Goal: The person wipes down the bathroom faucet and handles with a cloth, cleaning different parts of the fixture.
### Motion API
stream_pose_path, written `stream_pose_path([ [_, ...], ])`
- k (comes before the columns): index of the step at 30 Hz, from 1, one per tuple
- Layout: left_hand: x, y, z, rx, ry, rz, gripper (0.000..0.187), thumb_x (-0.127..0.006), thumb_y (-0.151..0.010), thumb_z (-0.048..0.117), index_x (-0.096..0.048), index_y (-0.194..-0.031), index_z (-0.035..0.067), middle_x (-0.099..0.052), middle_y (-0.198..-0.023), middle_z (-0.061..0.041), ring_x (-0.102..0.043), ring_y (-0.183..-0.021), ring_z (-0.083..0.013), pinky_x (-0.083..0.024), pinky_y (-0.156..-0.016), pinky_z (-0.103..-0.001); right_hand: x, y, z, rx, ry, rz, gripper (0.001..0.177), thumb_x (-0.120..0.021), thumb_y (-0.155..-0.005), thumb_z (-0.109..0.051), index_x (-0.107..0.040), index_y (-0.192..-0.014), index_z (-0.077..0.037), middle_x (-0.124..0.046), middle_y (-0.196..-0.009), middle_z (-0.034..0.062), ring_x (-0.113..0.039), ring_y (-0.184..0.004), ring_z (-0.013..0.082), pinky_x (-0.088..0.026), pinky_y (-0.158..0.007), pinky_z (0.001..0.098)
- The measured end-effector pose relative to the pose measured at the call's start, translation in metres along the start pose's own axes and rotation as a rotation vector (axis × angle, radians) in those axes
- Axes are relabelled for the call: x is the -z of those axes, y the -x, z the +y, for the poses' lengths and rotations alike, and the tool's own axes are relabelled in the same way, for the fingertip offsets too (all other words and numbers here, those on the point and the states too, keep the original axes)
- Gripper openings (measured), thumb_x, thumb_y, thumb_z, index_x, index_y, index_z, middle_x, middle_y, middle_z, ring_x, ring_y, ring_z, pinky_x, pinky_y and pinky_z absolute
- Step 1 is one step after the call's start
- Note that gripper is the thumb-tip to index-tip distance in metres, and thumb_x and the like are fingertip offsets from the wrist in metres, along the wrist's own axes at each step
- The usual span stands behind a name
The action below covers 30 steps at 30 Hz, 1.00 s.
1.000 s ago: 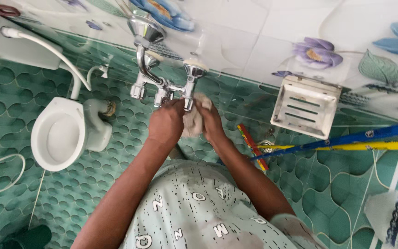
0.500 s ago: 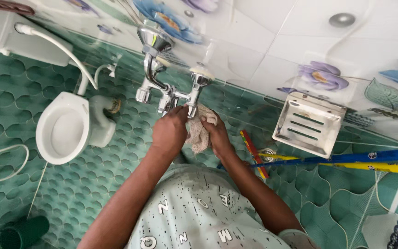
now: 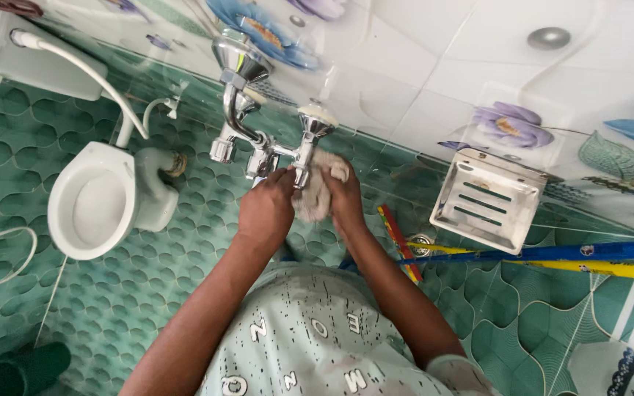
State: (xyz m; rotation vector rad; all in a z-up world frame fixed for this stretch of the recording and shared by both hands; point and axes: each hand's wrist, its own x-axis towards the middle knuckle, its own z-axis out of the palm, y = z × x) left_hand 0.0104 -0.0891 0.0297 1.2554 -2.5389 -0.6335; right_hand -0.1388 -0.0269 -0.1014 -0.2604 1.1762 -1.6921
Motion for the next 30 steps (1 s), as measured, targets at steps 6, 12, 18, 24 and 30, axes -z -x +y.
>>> stream_pose_path([
  [6,0.001,-0.004,0.002,0.051,-0.009,-0.038,0.029,-0.059,-0.094,0.008,-0.068,-0.121,0.007,-0.072,-0.112,-0.013,-0.071,-0.087,-0.0356,-0.057,-0.071,-0.046,-0.03,-0.021,-0.001,0.219,-0.06,0.182,0.031,-0.068,-0.098,-0.01,-0.059,-0.126,0.0,-0.066,-0.119,0.009,-0.065,-0.108,0.0163,-0.053,-0.096,0.0314],
  [12,0.001,0.001,0.002,-0.005,0.053,0.016,0.033,-0.062,-0.089,0.007,-0.067,-0.121,0.004,-0.072,-0.113,-0.015,-0.071,-0.088,-0.0361,-0.057,-0.071,-0.046,-0.04,-0.009,-0.026,0.341,0.373,0.293,0.033,-0.071,-0.091,-0.002,-0.064,-0.123,-0.002,-0.069,-0.117,0.0088,-0.066,-0.106,0.018,-0.054,-0.094,0.0325],
  [18,0.002,-0.009,0.0,0.008,0.039,0.042,0.034,-0.06,-0.09,0.004,-0.068,-0.122,0.004,-0.072,-0.116,-0.015,-0.071,-0.088,-0.0364,-0.057,-0.07,-0.046,-0.034,-0.008,-0.026,0.683,0.583,0.222,0.032,-0.074,-0.088,0.0,-0.066,-0.119,-0.001,-0.064,-0.119,0.0111,-0.065,-0.112,0.0223,-0.053,-0.1,0.0363],
  [24,0.002,-0.013,0.0,-0.021,0.03,0.073,0.04,-0.058,-0.085,0.001,-0.069,-0.124,0.004,-0.072,-0.117,-0.017,-0.072,-0.088,-0.0361,-0.057,-0.069,-0.046,-0.036,-0.043,-0.007,0.48,0.591,0.297,0.035,-0.079,-0.082,-0.006,-0.069,-0.115,-0.001,-0.07,-0.111,0.0109,-0.068,-0.103,0.0235,-0.054,-0.092,0.0361],
  [30,0.001,-0.005,-0.003,-0.013,0.048,0.047,0.038,-0.058,-0.086,0.002,-0.069,-0.122,0.005,-0.073,-0.118,-0.016,-0.072,-0.09,-0.035,-0.058,-0.074,-0.044,-0.037,-0.023,-0.018,0.694,0.642,0.323,0.033,-0.074,-0.089,-0.002,-0.064,-0.12,0.001,-0.064,-0.122,0.0133,-0.064,-0.114,0.0261,-0.052,-0.102,0.0371],
])
